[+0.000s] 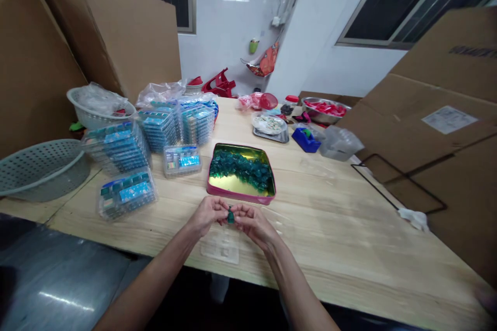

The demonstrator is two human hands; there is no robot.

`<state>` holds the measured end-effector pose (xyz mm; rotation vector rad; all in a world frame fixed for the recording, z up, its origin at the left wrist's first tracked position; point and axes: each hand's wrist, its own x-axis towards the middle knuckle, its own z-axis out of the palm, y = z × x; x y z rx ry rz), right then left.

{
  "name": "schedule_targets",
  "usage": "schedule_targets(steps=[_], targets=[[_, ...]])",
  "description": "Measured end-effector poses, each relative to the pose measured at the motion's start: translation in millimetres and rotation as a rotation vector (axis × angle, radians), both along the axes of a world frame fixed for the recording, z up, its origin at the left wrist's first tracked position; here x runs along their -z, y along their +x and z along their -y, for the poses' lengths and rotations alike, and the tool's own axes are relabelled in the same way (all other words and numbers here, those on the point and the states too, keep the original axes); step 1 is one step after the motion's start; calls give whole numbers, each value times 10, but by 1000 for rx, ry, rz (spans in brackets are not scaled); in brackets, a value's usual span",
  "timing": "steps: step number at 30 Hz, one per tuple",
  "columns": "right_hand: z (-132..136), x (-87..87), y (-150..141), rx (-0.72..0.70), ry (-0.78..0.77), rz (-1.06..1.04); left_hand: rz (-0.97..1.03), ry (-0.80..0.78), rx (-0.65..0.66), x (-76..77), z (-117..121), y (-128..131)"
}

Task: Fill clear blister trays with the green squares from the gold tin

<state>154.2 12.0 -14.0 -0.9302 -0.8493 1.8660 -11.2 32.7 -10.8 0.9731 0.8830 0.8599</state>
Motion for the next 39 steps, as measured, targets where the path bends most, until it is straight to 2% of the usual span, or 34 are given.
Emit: schedule_targets(steps=[6, 12, 17, 21, 25, 30, 32, 34, 37, 39], targets=[[21, 59, -22, 35, -33, 2, 22, -46, 28, 49, 7, -13], [-29, 107, -7, 128, 120, 173, -14, -13, -17, 94, 9, 9], [-109, 269, -33, 128, 210, 420, -268, 125, -113, 209, -80, 67], [-134, 353, -82, 135, 359, 803, -563, 260, -166, 308, -106, 118], [-112, 301, -140, 102, 608, 1213, -773, 375, -136, 337, -60, 156], [-74, 186, -102, 11, 720, 1324, -899, 481, -90, 336, 2, 163], [-153, 117, -11, 1, 755, 1306, -918, 506, -78, 345, 14, 146], [-330, 20, 103, 51, 774, 1302, -926, 524, -76, 347, 22, 124], [-740, -135, 231, 154, 776, 1486, -925, 540, -80, 309, 39, 93], [-1035, -198, 250, 171, 761, 1632, -919, 548, -80, 260, 56, 77]])
